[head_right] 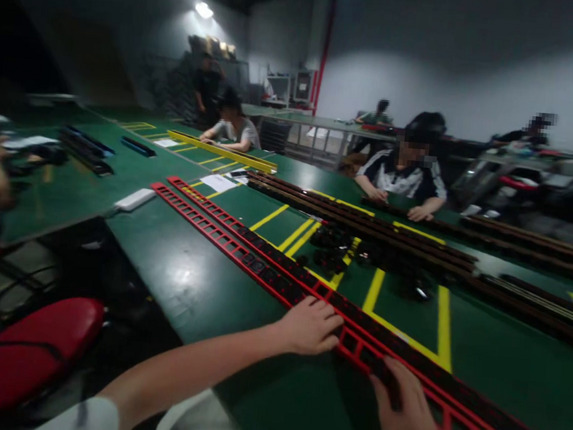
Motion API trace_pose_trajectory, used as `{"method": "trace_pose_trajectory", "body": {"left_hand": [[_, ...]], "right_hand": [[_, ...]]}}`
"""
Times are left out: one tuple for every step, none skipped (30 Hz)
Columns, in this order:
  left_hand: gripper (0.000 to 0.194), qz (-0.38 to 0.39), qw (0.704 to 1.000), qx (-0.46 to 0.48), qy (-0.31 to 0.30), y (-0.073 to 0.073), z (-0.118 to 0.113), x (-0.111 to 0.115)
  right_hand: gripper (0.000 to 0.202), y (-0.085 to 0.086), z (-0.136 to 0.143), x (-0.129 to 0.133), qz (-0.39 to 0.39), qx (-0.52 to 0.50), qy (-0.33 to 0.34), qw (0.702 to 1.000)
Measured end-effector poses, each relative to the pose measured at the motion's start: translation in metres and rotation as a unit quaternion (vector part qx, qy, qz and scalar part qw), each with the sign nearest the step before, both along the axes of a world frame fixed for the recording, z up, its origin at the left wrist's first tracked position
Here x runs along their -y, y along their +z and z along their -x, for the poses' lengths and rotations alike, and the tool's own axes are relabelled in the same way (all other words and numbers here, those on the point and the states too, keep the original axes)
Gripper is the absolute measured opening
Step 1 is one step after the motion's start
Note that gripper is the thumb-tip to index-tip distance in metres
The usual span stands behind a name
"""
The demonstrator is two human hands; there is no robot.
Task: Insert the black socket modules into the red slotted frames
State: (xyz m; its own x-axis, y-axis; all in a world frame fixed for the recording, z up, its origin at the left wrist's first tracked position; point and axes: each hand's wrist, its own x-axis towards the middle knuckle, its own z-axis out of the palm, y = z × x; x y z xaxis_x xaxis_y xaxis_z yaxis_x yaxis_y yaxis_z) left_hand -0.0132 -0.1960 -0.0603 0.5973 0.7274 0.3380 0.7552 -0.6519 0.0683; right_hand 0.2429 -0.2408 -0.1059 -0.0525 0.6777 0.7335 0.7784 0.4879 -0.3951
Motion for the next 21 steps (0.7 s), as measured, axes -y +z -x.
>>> {"method": "trace_pose_trajectory", "body": {"left_hand": [[0.038,0.010,1.000,0.004,-0.001,0.002,0.000,0.003],[0.037,0.018,1.000,0.011,-0.003,0.003,0.000,0.005],[0.037,0.023,1.000,0.019,-0.003,0.003,0.000,0.005],[0.037,0.029,0.999,0.028,-0.005,0.002,0.000,0.005],[0.036,0.035,0.999,0.038,-0.004,0.000,0.000,0.003],[0.035,0.043,0.998,0.045,-0.008,-0.003,0.000,0.002],[0.034,0.050,0.997,0.052,-0.014,-0.006,0.001,0.001],[0.035,0.055,0.996,0.062,-0.017,-0.009,0.001,0.000],[0.036,0.059,0.995,0.072,-0.019,-0.011,0.001,-0.001],[0.037,0.061,0.994,0.086,-0.021,-0.014,0.002,-0.001],[0.038,0.065,0.992,0.105,-0.026,-0.016,0.003,-0.001],[0.039,0.070,0.988,0.130,-0.036,-0.017,0.004,-0.001],[0.038,0.074,0.983,0.163,-0.048,-0.019,0.006,-0.001],[0.036,0.074,0.974,0.205,-0.059,-0.019,0.010,-0.001],[0.031,0.066,0.963,0.252,-0.064,-0.020,0.013,-0.002],[0.027,0.048,0.951,0.301,-0.058,-0.020,0.018,-0.003],[0.025,0.019,0.937,0.346,-0.041,-0.020,0.023,-0.004],[0.025,-0.014,0.926,0.377,-0.015,-0.020,0.029,-0.006],[0.025,-0.045,0.919,0.392,0.011,-0.020,0.034,-0.009],[0.024,-0.069,0.917,0.391,0.036,-0.020,0.040,-0.012],[0.024,-0.085,0.920,0.377,0.060,-0.020,0.045,-0.016]], "right_hand": [[0.034,0.005,0.003,0.004,-0.005,0.011,0.005,1.000],[0.031,0.009,0.006,0.007,-0.003,0.016,0.003,1.000],[0.028,0.011,0.008,0.009,0.004,0.014,0.001,1.000],[0.025,0.013,0.010,0.010,0.010,0.007,0.002,1.000],[0.024,0.013,0.011,0.011,0.024,-0.002,0.002,1.000],[0.024,0.013,0.011,0.012,0.035,-0.014,0.001,0.999],[0.024,0.012,0.012,0.013,0.044,-0.026,0.002,0.999],[0.025,0.012,0.012,0.014,0.055,-0.034,0.008,0.998],[0.026,0.011,0.012,0.015,0.060,-0.043,0.012,0.997],[0.026,0.011,0.012,0.016,0.066,-0.051,0.016,0.996],[0.027,0.011,0.012,0.017,0.072,-0.059,0.019,0.995],[0.027,0.011,0.012,0.018,0.077,-0.067,0.023,0.994],[0.028,0.011,0.012,0.019,0.083,-0.075,0.025,0.993],[0.028,0.011,0.012,0.019,0.088,-0.082,0.027,0.992],[0.028,0.011,0.012,0.019,0.092,-0.089,0.028,0.991],[0.028,0.011,0.012,0.019,0.096,-0.094,0.028,0.990],[0.028,0.011,0.012,0.019,0.099,-0.099,0.027,0.990],[0.028,0.011,0.012,0.020,0.102,-0.103,0.026,0.989],[0.028,0.011,0.012,0.020,0.104,-0.105,0.025,0.989],[0.028,0.012,0.012,0.020,0.107,-0.108,0.024,0.988],[0.027,0.012,0.011,0.021,0.109,-0.109,0.022,0.988]]}}
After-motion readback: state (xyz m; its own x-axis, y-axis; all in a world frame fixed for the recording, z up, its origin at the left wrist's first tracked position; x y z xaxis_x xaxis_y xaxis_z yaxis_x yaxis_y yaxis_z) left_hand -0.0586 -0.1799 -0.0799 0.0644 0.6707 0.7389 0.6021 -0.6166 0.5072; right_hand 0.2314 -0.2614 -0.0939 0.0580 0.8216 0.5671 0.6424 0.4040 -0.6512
